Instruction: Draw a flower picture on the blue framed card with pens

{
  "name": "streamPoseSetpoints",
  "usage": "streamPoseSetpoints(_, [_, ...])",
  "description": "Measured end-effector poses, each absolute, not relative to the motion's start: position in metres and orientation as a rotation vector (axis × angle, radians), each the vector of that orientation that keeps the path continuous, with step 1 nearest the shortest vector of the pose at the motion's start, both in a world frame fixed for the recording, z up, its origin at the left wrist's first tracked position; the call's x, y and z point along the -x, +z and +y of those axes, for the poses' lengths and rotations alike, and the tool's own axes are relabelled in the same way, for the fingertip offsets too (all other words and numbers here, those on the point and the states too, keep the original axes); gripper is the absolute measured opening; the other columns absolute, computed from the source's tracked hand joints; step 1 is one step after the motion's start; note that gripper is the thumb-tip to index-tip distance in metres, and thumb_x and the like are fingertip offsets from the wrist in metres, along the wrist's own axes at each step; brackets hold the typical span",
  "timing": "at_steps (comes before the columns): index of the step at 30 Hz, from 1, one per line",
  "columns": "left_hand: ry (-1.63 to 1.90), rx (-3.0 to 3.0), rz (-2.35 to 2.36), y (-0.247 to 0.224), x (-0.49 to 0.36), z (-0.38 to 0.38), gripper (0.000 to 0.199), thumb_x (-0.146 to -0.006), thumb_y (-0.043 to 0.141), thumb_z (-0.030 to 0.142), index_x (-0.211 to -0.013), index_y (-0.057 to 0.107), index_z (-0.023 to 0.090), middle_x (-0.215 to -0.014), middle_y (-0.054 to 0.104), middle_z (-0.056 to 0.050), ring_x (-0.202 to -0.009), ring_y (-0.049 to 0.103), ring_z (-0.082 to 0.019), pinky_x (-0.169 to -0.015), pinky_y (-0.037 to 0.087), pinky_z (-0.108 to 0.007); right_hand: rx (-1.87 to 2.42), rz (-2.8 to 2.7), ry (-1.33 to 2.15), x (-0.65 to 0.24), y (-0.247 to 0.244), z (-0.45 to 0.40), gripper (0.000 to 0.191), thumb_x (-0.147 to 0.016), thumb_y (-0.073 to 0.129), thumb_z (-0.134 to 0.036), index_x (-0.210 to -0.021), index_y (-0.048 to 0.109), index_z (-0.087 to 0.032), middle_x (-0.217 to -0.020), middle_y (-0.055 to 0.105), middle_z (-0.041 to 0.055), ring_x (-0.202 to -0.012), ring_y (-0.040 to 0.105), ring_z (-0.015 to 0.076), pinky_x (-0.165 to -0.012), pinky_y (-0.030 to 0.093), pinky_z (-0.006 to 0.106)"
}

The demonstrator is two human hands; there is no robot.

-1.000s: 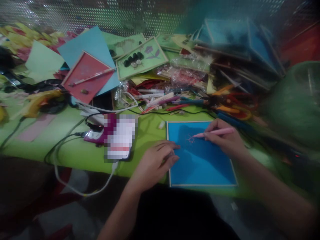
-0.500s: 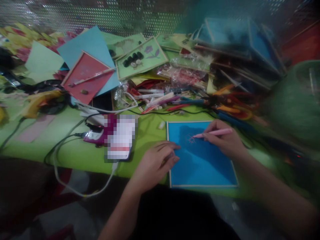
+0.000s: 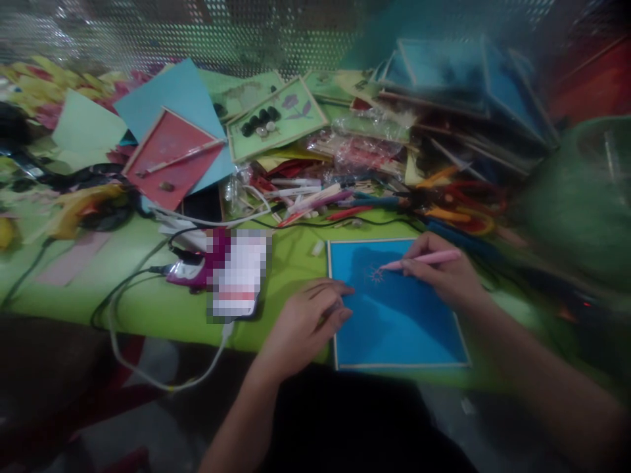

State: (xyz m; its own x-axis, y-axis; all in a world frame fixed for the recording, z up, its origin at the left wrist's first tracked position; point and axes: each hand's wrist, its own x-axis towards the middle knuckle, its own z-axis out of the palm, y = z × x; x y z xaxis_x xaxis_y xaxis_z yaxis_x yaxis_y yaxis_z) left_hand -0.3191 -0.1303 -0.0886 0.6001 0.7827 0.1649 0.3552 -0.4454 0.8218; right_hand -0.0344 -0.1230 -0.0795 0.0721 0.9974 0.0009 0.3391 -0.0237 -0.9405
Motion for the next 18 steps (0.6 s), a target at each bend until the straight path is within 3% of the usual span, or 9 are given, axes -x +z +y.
streamPoseSetpoints(7, [0.673, -2.053, 0.903, -0.089, 0.320, -0.129, 0.022, -0.107, 0.056, 0.032, -0.088, 0.062, 0.022, -0.125, 0.079, -0.006, -0.119, 0.070, -0.024, -0.102, 0.054, -0.043, 1.313, -1.041, 1.042, 0.020, -0.071, -0.122, 0.026, -0.074, 0.088, -0.038, -0.076, 0.066, -0.024, -0.067, 0.064, 0.0002, -0.061, 0.058, 0.0147, -0.052, 0.039, 0.029])
streamPoseSetpoints(12, [0.813, -2.034, 0.954, -0.088, 0.323, -0.132, 0.023, -0.107, 0.054, 0.034, -0.089, 0.064, 0.023, -0.119, 0.080, -0.007, -0.118, 0.070, -0.024, -0.102, 0.054, -0.042, 1.214, -0.942, 0.981, 0.014, -0.062, -0.123, 0.023, -0.072, 0.088, -0.030, -0.074, 0.066, -0.023, -0.068, 0.060, -0.0018, -0.061, 0.055, 0.0117, -0.054, 0.036, 0.029])
streamPoseSetpoints(18, [1.015, -1.982, 1.348, -0.097, 0.328, -0.129, 0.028, -0.106, 0.055, 0.042, -0.094, 0.071, 0.022, -0.090, 0.077, -0.003, -0.087, 0.071, -0.020, -0.080, 0.056, -0.033, 1.171, -0.930, 0.930, 0.010, -0.057, -0.122, 0.023, -0.071, 0.087, -0.029, -0.071, 0.064, -0.023, -0.060, 0.059, -0.0019, -0.058, 0.050, 0.0114, -0.053, 0.030, 0.030])
